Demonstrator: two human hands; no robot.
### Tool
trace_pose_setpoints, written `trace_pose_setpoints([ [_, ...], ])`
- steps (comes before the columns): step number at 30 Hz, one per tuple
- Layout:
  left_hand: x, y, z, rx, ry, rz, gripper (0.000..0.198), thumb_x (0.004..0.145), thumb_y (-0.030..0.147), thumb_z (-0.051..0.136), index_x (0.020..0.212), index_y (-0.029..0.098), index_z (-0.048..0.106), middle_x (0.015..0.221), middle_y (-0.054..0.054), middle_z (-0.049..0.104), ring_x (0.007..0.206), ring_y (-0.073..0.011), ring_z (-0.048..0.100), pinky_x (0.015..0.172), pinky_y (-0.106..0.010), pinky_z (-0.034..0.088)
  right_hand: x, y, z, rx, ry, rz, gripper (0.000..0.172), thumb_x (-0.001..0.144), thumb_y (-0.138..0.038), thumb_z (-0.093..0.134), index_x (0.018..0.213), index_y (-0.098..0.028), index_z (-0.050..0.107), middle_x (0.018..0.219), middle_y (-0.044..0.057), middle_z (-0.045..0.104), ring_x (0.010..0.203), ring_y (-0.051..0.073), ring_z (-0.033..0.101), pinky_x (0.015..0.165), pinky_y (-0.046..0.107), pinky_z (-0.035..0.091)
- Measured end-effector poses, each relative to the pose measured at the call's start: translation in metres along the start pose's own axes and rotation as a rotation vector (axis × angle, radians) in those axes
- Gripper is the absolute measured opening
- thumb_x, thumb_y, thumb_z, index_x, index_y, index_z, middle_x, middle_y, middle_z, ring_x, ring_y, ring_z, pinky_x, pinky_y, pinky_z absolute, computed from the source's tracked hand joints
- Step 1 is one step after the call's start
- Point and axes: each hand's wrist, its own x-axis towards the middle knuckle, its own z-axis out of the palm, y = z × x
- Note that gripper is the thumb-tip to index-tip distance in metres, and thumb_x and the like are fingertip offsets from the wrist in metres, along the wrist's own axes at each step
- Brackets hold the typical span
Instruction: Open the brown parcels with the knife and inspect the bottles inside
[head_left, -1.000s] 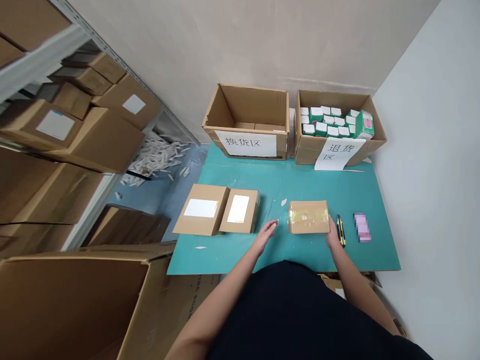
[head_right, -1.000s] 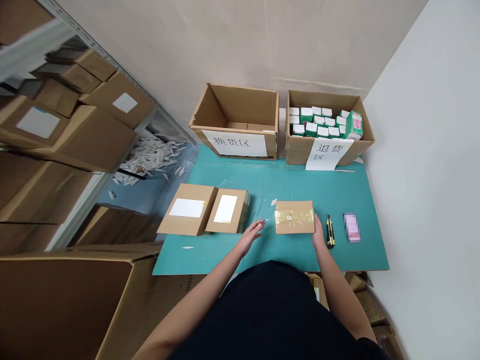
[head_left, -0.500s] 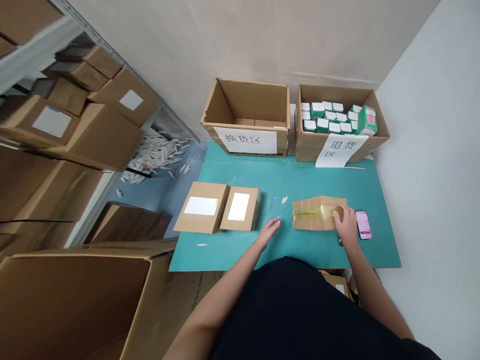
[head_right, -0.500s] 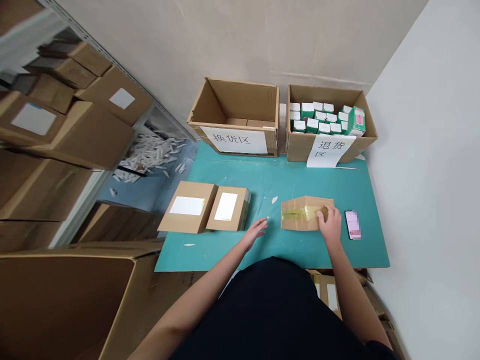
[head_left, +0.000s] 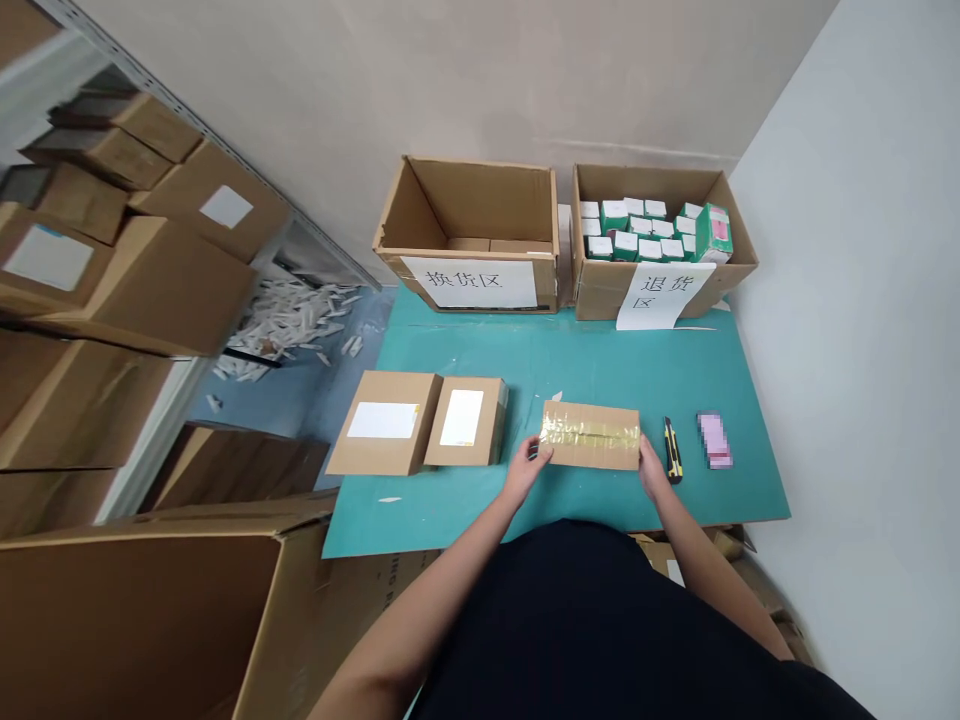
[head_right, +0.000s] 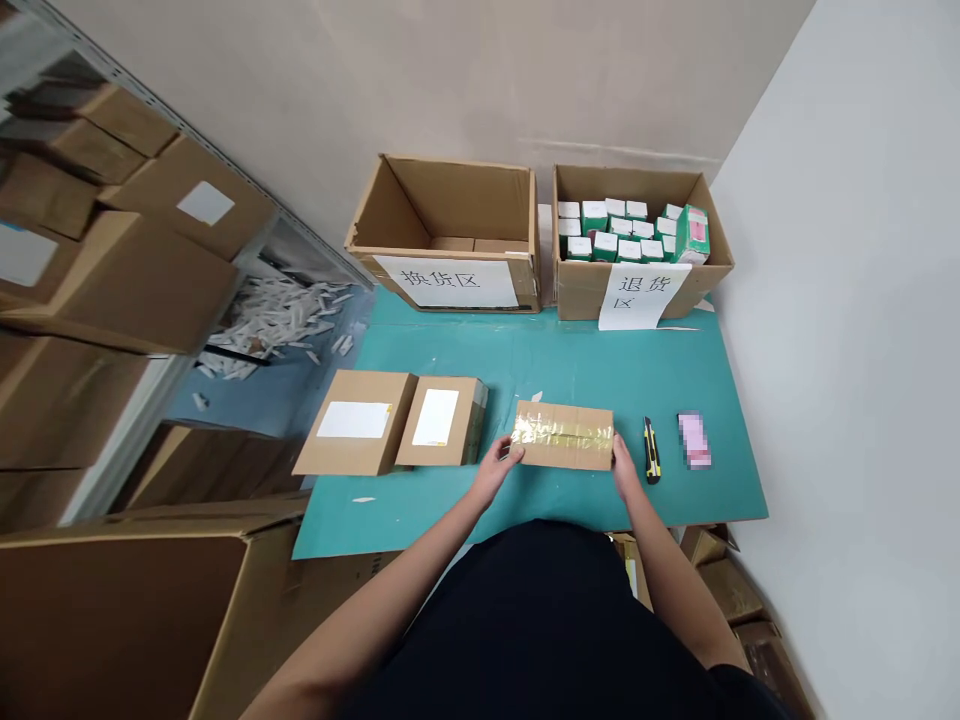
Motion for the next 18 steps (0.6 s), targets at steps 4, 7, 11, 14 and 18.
trace_pose_setpoints([
  [4,-0.012,-0.008,-0.027,0.082,0.067,-0.014,0.065,0.065,0.061,0.082,0.112,0.020,0.063,0.110,-0.010,0.070,0.111,-0.0297,0.065,0.101,-0.043,0.050,0.000,0.012,0.001,-0.119,0.029,0.034,0.068,0.088,-0.075,0.045,0.121,-0.023,0.070,0.116,0.011,0.075,0.107,0.030,0.068,0.095,0.046,0.053],
  [7,-0.015,-0.010,-0.027,0.101,0.077,-0.025,0.066,0.067,0.063,0.079,0.113,0.019,0.062,0.113,-0.012,0.069,0.113,-0.0305,0.064,0.102,-0.044,0.049,0.002,0.018,-0.027,-0.232,0.219,0.037,0.066,0.087,-0.067,0.049,0.124,-0.016,0.066,0.123,0.019,0.069,0.117,0.034,0.062,0.102,0.051,0.047],
  [11,-0.015,-0.008,-0.020,0.133,0.078,-0.021,0.063,0.074,0.065,0.073,0.116,0.019,0.061,0.124,-0.013,0.067,0.120,-0.0305,0.062,0.103,-0.043,0.049,-0.007,0.030,-0.064,-0.533,0.414,0.227,0.060,0.084,-0.047,0.056,0.130,-0.008,0.059,0.131,0.027,0.059,0.129,0.040,0.051,0.109,0.054,0.037],
  [14,-0.015,-0.007,-0.019,0.134,0.079,-0.011,0.061,0.075,0.064,0.072,0.114,0.019,0.062,0.123,-0.013,0.068,0.119,-0.0302,0.063,0.103,-0.043,0.050,-0.011,0.036,-0.074,-0.592,0.389,0.348,0.055,0.077,-0.037,0.062,0.124,-0.008,0.058,0.127,0.030,0.059,0.129,0.043,0.052,0.108,0.054,0.038],
  [18,-0.015,-0.006,-0.019,0.122,0.083,-0.016,0.059,0.074,0.061,0.074,0.114,0.018,0.063,0.122,-0.013,0.070,0.117,-0.0307,0.064,0.102,-0.043,0.050,-0.002,0.037,-0.074,-0.500,0.353,0.349,0.047,0.069,-0.040,0.069,0.106,-0.013,0.058,0.105,0.022,0.067,0.114,0.041,0.062,0.096,0.052,0.049],
])
